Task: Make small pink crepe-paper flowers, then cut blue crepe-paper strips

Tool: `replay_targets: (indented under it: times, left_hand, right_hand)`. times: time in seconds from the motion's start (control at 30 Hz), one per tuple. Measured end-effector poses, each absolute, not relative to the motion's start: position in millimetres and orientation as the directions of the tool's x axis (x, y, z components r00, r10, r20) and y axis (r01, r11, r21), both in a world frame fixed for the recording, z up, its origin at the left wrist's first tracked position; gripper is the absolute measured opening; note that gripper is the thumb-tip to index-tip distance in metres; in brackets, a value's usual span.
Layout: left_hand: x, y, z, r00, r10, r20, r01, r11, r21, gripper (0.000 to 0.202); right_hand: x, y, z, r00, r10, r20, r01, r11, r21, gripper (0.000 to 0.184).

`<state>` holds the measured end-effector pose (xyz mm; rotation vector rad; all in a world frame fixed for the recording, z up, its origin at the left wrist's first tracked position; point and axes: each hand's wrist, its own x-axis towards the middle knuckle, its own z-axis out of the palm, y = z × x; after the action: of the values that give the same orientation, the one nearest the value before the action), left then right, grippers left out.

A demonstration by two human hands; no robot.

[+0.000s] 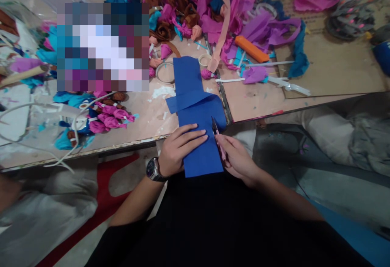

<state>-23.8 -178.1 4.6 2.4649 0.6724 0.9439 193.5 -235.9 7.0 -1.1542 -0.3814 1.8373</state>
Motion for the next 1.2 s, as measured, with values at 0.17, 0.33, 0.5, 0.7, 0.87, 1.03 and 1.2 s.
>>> replay_targets:
  times: [0.17,0.33,0.5,0.7,0.87,1.03,1.2]
  left_hand:
    - [-23.4,-177.7,5.6,0.656,0.566,0.500,0.284,-0.798,0.532,0.046]
    - [-23.8,-177.6,5.3,0.655,0.568,0.499,0.290,-0.798,0.528,0.046]
    - [-24.3,-178.0,4.6,0.654,0.572,0.495,0.299,-0.797,0.524,0.046]
    - [-23.6,-178.2,5.1,0.645,0.573,0.505,0.297,-0.797,0.526,0.045]
    - [-23.6,-178.3,5.2,0.650,0.571,0.501,0.299,-0.799,0.522,0.045]
    - [-23.9,-178.2,5.6,0.655,0.568,0.499,0.294,-0.799,0.524,0.045]
    - [-24.1,-179.4,6.4,0.657,0.569,0.495,0.296,-0.798,0.526,0.044]
  right_hand:
    - [195.7,-236.9,8.7,-0.175,0.820,-0.545,-0.514,-0.548,-0.659,0.047]
    - [197.2,-240.3,9.9,-0.192,0.818,-0.542,-0.522,-0.553,-0.650,0.046]
    - [196.9,-240.1,11.6,-0.201,0.819,-0.537,-0.526,-0.553,-0.646,0.046]
    - [197.5,-241.1,13.7,-0.220,0.812,-0.541,-0.534,-0.564,-0.630,0.044]
    - [198.2,-243.4,13.4,-0.216,0.809,-0.546,-0.537,-0.566,-0.626,0.045]
    - [197.4,-241.7,10.2,-0.229,0.808,-0.543,-0.558,-0.566,-0.607,0.045]
    - [194.6,-240.1,8.5,-0.233,0.803,-0.548,-0.578,-0.568,-0.586,0.047]
